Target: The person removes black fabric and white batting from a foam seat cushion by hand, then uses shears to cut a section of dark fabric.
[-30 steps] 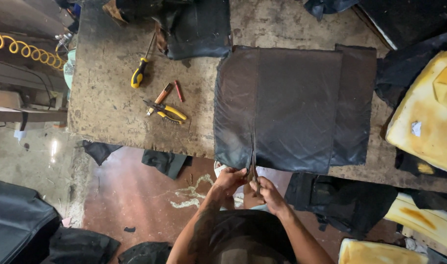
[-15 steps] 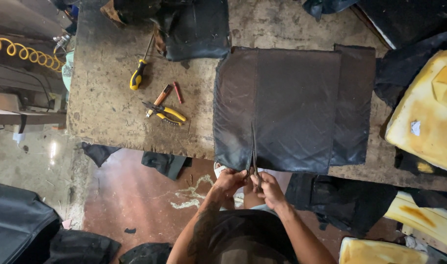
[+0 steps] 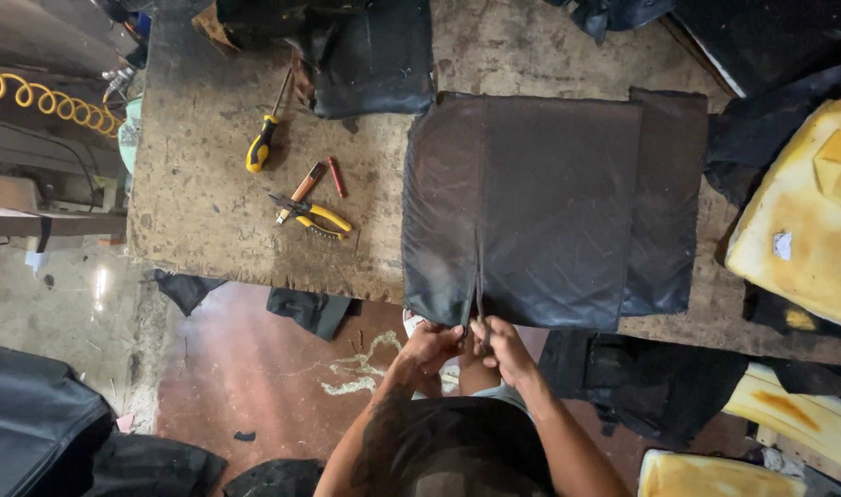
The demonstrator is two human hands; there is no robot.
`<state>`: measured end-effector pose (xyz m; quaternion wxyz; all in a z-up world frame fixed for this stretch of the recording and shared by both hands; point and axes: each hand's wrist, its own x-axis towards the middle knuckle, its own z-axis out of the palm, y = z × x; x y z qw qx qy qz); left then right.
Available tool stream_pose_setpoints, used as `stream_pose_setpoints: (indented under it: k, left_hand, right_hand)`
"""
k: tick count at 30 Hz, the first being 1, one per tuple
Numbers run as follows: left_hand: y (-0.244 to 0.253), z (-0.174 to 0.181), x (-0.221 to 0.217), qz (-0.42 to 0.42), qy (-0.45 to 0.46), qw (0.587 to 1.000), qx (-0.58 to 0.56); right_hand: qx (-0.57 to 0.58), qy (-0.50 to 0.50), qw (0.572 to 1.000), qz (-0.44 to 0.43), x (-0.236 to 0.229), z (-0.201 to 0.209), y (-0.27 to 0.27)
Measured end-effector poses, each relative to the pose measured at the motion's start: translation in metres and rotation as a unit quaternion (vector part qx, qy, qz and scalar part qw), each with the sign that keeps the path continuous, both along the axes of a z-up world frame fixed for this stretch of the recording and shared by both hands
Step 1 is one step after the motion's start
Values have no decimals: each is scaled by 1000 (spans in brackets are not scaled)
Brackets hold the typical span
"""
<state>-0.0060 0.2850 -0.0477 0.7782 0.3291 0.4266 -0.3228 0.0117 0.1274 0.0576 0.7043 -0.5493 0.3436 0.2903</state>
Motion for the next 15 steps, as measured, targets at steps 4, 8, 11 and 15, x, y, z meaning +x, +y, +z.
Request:
stream_pose_setpoints:
  k: [4,8,11,15]
  left_hand:
    - [2,-5,2,-6,-2,1000,1]
    - [7,-3,2,-13,3,1000,-4]
    - [7,-8,1,-14,5,1000,-5]
    - [8,16,9,-13,4,1000,0]
  right_hand:
    - [12,4,1000,-2,2,-7,-3]
    - [6,-5,1000,-13,-4,-18,0]
    - [7,-6,1000,-29,-4,-24,1]
    - [14,-6,999,-37,-5,-25,3]
